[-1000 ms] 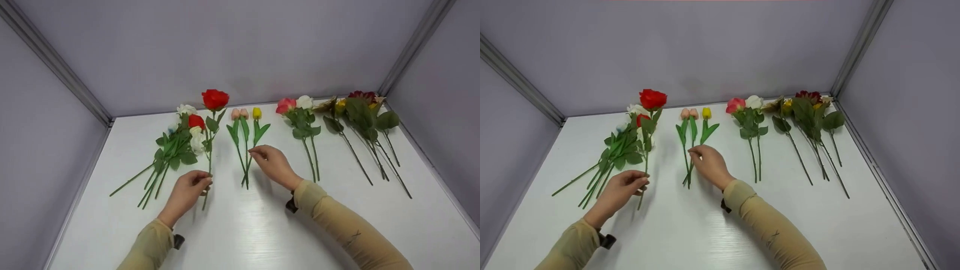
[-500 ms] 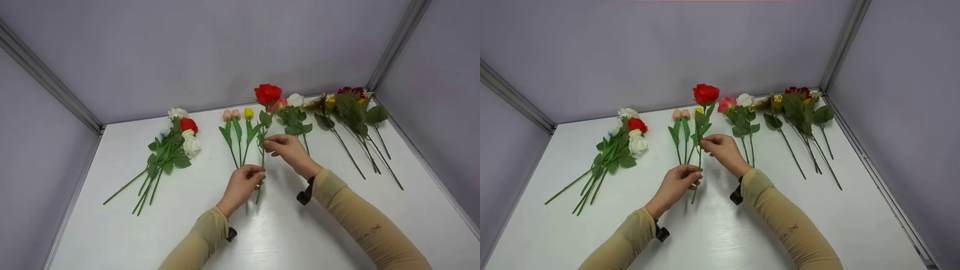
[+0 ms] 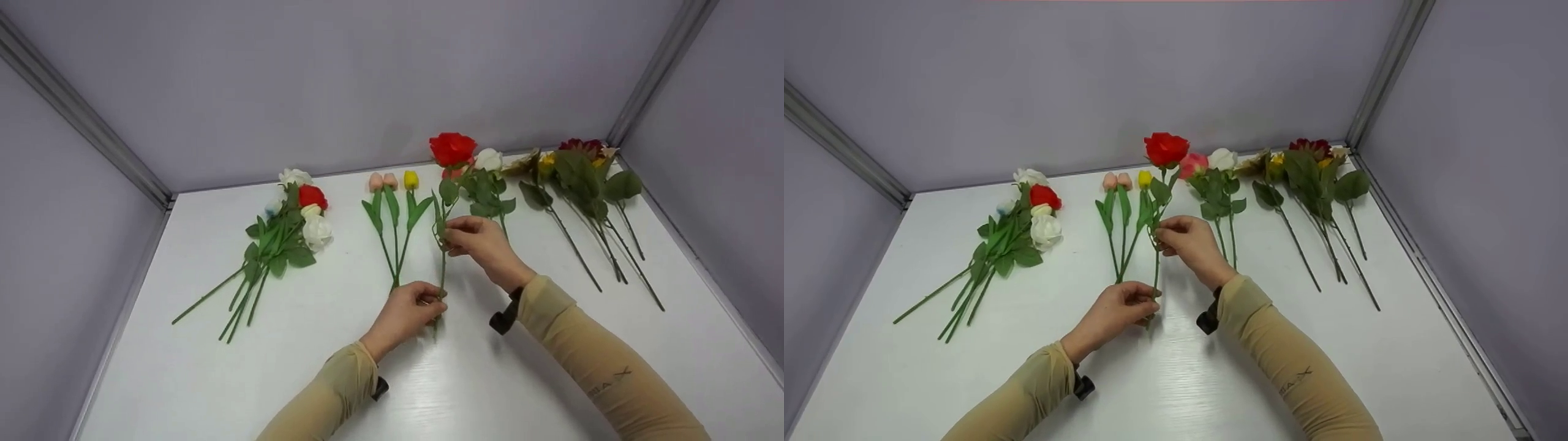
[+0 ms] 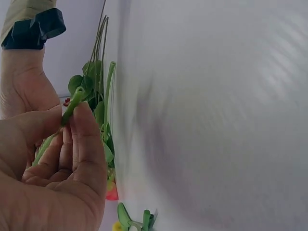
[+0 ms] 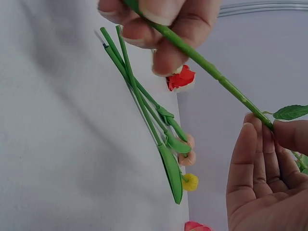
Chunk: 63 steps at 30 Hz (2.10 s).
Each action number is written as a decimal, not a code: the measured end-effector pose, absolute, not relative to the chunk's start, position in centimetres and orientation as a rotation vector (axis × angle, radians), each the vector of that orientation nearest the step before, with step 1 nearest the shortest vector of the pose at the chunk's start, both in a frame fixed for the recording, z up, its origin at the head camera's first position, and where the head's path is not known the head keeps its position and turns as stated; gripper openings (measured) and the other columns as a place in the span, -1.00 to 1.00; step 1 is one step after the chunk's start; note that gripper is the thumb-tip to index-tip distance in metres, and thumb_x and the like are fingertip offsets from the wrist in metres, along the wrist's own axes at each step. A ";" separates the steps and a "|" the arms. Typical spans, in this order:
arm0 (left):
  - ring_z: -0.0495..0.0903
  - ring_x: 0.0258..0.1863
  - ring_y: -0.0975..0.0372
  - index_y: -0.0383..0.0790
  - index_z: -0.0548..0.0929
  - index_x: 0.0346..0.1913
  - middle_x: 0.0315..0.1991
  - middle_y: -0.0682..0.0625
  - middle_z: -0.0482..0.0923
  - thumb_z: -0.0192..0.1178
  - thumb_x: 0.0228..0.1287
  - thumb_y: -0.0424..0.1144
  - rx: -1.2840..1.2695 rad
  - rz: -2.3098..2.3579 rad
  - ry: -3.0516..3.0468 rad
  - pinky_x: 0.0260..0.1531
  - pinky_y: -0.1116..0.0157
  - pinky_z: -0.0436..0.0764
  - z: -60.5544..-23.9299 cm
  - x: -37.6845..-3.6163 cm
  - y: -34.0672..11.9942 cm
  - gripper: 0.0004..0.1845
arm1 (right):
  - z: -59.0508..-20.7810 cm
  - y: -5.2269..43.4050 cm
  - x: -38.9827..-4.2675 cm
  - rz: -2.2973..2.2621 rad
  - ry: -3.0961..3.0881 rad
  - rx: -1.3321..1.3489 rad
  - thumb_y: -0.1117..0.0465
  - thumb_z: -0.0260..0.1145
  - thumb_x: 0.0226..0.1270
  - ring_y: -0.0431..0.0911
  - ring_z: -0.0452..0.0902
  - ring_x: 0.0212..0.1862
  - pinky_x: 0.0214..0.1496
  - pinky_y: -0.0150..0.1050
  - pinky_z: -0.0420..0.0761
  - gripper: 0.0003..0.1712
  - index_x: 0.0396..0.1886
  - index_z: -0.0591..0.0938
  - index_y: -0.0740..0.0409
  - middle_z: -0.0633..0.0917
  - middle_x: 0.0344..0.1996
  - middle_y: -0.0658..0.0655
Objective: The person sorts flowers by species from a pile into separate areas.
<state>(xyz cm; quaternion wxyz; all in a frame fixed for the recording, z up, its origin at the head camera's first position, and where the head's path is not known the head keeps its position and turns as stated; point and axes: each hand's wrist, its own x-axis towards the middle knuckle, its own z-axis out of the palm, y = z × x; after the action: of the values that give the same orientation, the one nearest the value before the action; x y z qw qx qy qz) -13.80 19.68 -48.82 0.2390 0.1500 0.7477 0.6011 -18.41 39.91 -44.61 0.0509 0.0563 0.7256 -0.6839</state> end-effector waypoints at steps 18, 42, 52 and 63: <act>0.68 -0.24 0.31 -0.29 0.67 0.19 -0.17 0.09 0.69 0.29 0.44 -0.21 0.566 1.536 2.193 -0.27 0.33 0.68 -48.7 -13.3 20.8 -0.65 | -45.0 40.3 -17.8 -2.031 2.237 0.168 0.26 0.42 0.38 0.03 0.74 -0.22 -0.11 -0.15 0.75 -0.60 0.12 0.64 0.38 0.72 -0.11 0.32; 0.12 0.56 0.09 0.08 0.32 0.56 0.56 0.01 0.22 0.16 0.43 0.28 1.720 0.078 2.686 0.53 0.10 0.07 -49.8 -11.0 22.8 -0.25 | -46.4 49.1 -22.0 -1.384 2.705 0.360 0.26 0.25 0.52 0.15 0.67 -0.09 -0.04 -0.02 0.68 -0.66 0.14 0.63 0.40 0.68 -0.06 0.37; 0.12 0.56 0.10 0.07 0.29 0.58 0.57 0.01 0.20 0.13 0.46 0.27 1.733 0.124 2.638 0.53 0.12 0.07 -49.7 -10.8 22.6 -0.25 | -47.9 49.3 -22.0 -1.072 2.889 0.371 0.24 0.29 0.46 0.22 0.63 -0.02 -0.01 0.12 0.63 -0.67 0.07 0.69 0.38 0.70 -0.01 0.37; 0.15 0.55 0.10 0.06 0.32 0.56 0.56 0.02 0.21 0.14 0.45 0.26 1.722 0.156 2.626 0.53 0.14 0.10 -50.0 -10.9 22.3 -0.27 | -49.0 47.8 -22.3 -1.014 2.981 0.230 0.31 0.29 0.39 0.06 0.55 -0.37 -0.29 -0.05 0.55 -0.82 -0.26 0.75 0.35 0.73 -0.30 0.29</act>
<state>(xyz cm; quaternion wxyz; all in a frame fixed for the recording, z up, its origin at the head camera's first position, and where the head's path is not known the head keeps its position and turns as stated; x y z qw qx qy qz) -10.90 22.26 -50.02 -0.0012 0.5478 0.8351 0.0495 -22.27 47.79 -49.01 -0.0077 0.0729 0.9442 -0.3211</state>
